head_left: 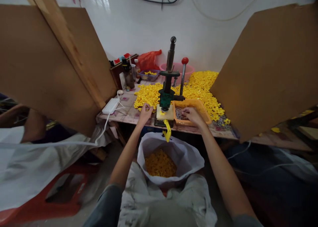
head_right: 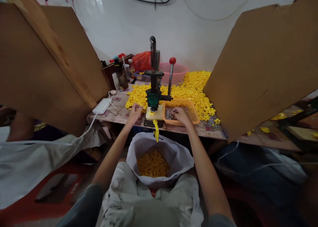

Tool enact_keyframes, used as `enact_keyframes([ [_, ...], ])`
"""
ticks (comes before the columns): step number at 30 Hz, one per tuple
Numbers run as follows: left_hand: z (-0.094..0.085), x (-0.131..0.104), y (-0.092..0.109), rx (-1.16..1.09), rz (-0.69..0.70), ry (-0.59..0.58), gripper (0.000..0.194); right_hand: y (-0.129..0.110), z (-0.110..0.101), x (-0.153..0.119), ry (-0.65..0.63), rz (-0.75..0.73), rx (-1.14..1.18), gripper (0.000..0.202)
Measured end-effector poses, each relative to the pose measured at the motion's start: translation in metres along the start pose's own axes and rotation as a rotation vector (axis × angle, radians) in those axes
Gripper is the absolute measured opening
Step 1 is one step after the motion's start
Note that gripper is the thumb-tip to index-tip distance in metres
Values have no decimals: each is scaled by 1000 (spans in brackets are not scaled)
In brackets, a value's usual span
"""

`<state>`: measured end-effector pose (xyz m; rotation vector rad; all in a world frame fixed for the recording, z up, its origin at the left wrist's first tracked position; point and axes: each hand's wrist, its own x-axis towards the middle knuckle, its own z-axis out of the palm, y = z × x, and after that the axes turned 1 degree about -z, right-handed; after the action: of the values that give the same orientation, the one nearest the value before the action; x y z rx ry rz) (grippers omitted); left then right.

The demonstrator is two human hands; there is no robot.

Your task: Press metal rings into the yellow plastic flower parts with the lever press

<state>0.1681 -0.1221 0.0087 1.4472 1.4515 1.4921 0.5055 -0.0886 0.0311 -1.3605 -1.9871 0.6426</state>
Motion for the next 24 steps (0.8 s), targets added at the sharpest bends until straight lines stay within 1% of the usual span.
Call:
enact_keyframes([
  [1, 9, 2, 0, -69, -35, -11, 23, -1, -1, -2, 28, -4, -19, 15],
  [3, 18, 4, -2, -160, -64, -37, 30, -5, -2, -5, 59, 1, -66, 16],
  [6, 16, 4, -4, -267, -32, -41, 36, -13, -4, -8, 62, 1, -125, 16],
  [9, 10, 5, -7, -368, -44, 15, 43, -20, -4, -9, 77, -22, -146, 17],
  [12, 9, 8, -7, -448, -72, 70, 49, -25, -4, -11, 74, -36, -189, 17],
  [16, 11, 9, -6, -476, -53, 29, 50, -27, -4, -14, 52, -35, -249, 16],
  [21, 17, 6, -7, -445, -58, 25, 49, -26, -5, -13, 43, -17, -220, 17],
  [24, 22, 5, -8, -417, -46, 19, 47, -30, -8, -14, 85, -94, -182, 21],
])
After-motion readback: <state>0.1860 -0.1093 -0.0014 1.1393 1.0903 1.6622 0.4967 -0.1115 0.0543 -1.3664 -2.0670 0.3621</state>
